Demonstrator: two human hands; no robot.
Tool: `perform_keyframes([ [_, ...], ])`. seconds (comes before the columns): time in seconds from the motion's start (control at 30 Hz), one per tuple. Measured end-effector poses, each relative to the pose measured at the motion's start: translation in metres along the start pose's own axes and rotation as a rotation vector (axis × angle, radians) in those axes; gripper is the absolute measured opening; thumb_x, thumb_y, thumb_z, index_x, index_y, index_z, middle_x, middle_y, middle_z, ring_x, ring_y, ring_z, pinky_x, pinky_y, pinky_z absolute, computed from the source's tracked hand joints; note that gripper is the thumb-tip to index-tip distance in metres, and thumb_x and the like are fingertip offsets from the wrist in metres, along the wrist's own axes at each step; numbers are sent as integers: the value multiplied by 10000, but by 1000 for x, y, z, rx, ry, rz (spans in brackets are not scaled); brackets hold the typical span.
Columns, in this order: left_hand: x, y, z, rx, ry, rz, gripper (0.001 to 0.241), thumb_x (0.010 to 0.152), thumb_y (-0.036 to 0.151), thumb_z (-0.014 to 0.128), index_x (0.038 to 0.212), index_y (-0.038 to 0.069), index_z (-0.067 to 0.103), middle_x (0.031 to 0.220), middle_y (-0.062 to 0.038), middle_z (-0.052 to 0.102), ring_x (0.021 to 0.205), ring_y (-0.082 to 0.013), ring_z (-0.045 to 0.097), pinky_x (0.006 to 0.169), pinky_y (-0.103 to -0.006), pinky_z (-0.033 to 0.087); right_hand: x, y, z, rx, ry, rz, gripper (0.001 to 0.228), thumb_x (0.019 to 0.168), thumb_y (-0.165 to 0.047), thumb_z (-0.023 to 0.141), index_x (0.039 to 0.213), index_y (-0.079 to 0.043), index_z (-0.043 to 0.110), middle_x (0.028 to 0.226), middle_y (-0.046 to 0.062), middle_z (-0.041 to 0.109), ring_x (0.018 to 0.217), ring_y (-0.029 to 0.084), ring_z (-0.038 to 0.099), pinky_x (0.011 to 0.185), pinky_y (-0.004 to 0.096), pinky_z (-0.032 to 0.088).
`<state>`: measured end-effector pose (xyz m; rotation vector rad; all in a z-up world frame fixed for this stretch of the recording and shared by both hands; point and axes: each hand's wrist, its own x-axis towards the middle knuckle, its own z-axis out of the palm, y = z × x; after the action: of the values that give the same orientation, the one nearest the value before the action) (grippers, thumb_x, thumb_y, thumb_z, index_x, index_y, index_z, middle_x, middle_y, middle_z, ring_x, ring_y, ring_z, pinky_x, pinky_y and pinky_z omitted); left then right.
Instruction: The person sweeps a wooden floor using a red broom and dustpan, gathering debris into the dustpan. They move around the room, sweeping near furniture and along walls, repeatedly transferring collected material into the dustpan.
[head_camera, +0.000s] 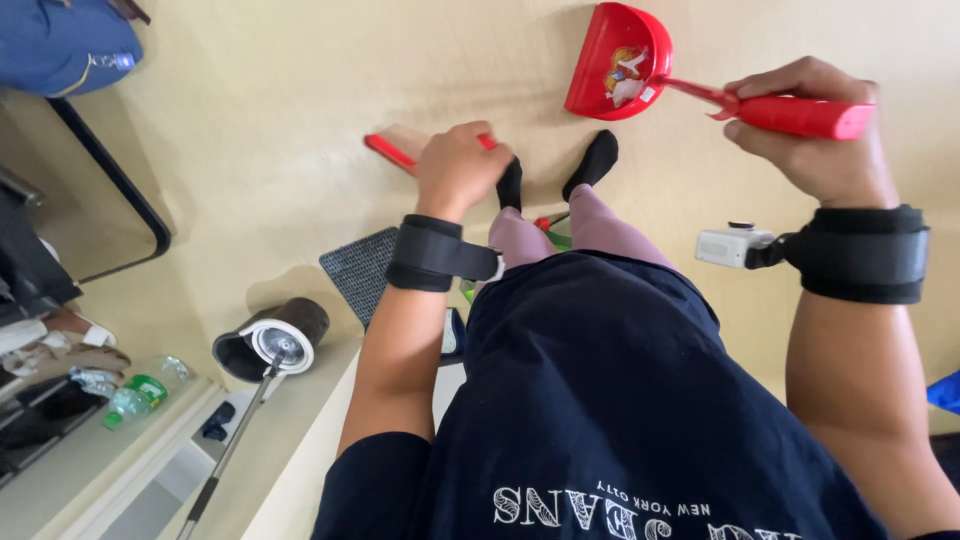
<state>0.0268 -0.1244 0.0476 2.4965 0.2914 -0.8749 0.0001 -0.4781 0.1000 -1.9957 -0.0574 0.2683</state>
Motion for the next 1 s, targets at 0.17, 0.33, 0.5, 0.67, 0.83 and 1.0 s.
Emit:
perform_keyframes([
  [0.17, -15, 69, 12, -41, -53, 288, 191, 745, 340, 690, 782, 165, 758, 697, -123, 721, 713, -352, 719, 679, -457, 563, -17, 26, -2, 46, 7, 77, 238, 931, 39, 833, 1094, 15, 662, 1199, 149, 745, 1146, 226, 732, 1040, 348, 600],
  [0.33, -31, 103, 8, -18, -105, 492, 189, 795, 329, 694, 803, 145, 738, 667, -75, 720, 632, -307, 708, 598, -414, 547, -30, 53, -5, 134, 97, 110, 239, 938, 58, 825, 1097, 16, 652, 1207, 146, 742, 1158, 205, 729, 1056, 341, 607],
  [0.5, -46, 107, -15, -145, -56, 678, 205, 827, 329, 705, 799, 127, 715, 667, -53, 705, 651, -290, 709, 594, -397, 549, -43, 94, -10, 219, 152, 93, 290, 902, 159, 744, 1086, 16, 571, 1224, 177, 729, 1210, 233, 725, 1046, 337, 613],
  [0.67, -47, 97, -30, -29, -79, 760, 160, 826, 324, 724, 831, 166, 751, 670, -72, 704, 648, -310, 703, 609, -408, 546, -48, 103, -11, 227, 191, 105, 306, 899, 180, 736, 1051, 3, 539, 1222, 179, 732, 1221, 246, 725, 1072, 353, 617],
  [0.83, -52, 42, -83, -30, 44, 616, 201, 850, 360, 771, 899, 166, 788, 732, -90, 724, 673, -279, 716, 617, -372, 544, -51, 102, -12, 307, 215, 86, 313, 893, 171, 746, 1058, -1, 543, 1179, 162, 724, 1229, 236, 725, 1087, 357, 625],
  [1.0, -82, -33, -159, -143, 254, 242, 315, 996, 285, 755, 821, 25, 728, 613, -42, 538, 600, -93, 481, 561, -296, 386, -59, 93, -20, 303, 222, 108, 282, 892, 151, 768, 1053, 7, 586, 1169, 154, 730, 1233, 236, 729, 1062, 345, 626],
])
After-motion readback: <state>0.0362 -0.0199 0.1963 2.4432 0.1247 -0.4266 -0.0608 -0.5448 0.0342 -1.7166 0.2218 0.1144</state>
